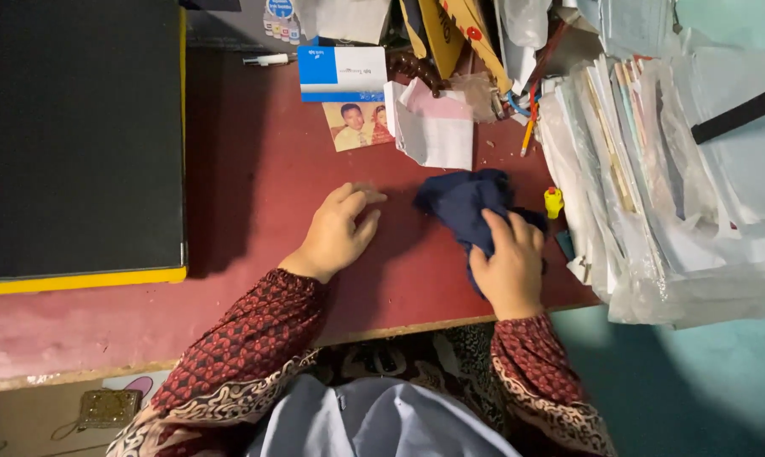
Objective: Reviewing and organizing various papers, folders, and small cards on a desk.
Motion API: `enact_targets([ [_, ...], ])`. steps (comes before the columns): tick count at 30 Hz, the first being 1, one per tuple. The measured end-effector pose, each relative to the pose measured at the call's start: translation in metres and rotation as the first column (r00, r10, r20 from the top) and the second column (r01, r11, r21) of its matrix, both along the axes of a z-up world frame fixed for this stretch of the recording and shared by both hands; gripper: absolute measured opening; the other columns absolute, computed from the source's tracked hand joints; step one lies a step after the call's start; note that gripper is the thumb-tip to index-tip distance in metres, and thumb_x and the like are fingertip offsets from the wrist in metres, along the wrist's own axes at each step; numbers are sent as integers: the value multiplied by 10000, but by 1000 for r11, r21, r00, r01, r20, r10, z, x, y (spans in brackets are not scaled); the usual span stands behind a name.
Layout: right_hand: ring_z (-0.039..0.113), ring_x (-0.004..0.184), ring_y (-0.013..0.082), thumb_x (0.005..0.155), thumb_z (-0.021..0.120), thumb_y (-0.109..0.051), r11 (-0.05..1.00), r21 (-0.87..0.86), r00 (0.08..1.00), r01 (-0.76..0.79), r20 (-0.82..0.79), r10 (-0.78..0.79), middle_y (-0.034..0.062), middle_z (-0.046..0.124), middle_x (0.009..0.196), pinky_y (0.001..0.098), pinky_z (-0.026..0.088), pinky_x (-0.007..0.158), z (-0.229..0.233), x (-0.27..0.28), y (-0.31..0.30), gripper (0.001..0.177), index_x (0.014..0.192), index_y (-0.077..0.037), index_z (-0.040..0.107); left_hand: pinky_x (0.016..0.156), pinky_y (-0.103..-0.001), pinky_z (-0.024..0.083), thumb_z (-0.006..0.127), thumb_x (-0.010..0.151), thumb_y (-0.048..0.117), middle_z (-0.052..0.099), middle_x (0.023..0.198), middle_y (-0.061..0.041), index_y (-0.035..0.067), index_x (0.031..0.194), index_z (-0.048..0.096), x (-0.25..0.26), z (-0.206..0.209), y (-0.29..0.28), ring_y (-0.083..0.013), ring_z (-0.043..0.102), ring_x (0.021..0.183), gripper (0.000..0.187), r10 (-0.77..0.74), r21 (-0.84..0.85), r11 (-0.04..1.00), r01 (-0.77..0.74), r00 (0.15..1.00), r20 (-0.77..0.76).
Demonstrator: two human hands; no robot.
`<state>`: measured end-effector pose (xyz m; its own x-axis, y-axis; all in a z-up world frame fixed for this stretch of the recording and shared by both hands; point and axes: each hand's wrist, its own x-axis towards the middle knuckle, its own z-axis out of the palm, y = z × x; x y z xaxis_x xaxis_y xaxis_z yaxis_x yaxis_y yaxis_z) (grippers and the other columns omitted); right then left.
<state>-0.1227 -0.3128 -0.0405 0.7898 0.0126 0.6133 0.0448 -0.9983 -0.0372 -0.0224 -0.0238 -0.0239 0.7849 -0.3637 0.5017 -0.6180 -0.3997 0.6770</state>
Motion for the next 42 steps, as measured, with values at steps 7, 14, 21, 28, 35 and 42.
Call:
enact_targets([
  [7, 590, 1139, 336, 747, 834, -352, 983, 63, 950, -172, -255, 183, 124, 619, 1241, 469, 499, 987, 54, 26, 69, 607, 1311, -191, 680, 833, -432, 588, 669, 936, 102, 641, 998, -91, 77, 1082, 694, 14, -3, 6, -318, 668, 949, 150, 28, -19, 999, -28, 999, 36],
  [14, 644, 951, 333, 854, 834, -492, 952, -32, 952, -303, 29, 304, 115, 644, 1047, 429, 520, 828, 114, 118, 75, 460, 1104, -119, 732, 841, -426, 579, 697, 923, 179, 637, 1018, -73, 117, 1105, 693, 27, -13, -5, -312, 662, 992, 192, 13, -10, 1000, -12, 997, 78],
  [21, 652, 847, 375, 713, 893, -502, 975, 124, 978, -182, 122, 167, 111, 592, 903, 468, 536, 731, 26, 187, 89, 562, 1062, -135, 651, 876, -435, 572, 668, 950, 165, 640, 1081, -95, 120, 1187, 681, 48, -15, -4, -319, 657, 1030, 241, 19, -41, 999, -16, 996, 82],
  [28, 618, 1074, 292, 686, 854, -553, 994, 53, 922, 97, -381, -70, 12, 609, 1047, 497, 547, 857, 3, 194, 74, 606, 1144, -219, 641, 951, -510, 549, 641, 969, 200, 609, 1244, -137, 133, 1290, 644, 59, -2, 5, -386, 624, 1159, 328, 38, -108, 993, -43, 998, -45],
  [35, 713, 748, 333, 843, 702, -194, 961, 276, 991, 0, 129, -37, 72, 682, 748, 438, 576, 653, 14, 185, 61, 79, 921, -183, 701, 943, -514, 559, 658, 968, 213, 635, 1237, -143, 113, 1226, 664, 56, 0, 14, -409, 637, 1155, 276, 74, -219, 971, -93, 993, -92],
  [42, 639, 935, 219, 967, 669, -133, 579, 780, 908, -237, 389, -152, 105, 644, 961, 369, 536, 883, 36, 179, 51, 113, 1064, -77, 652, 961, -470, 556, 695, 930, 154, 657, 1174, -111, 141, 1209, 699, 64, -13, 14, -372, 659, 1152, 280, 96, -329, 938, -107, 994, -50],
])
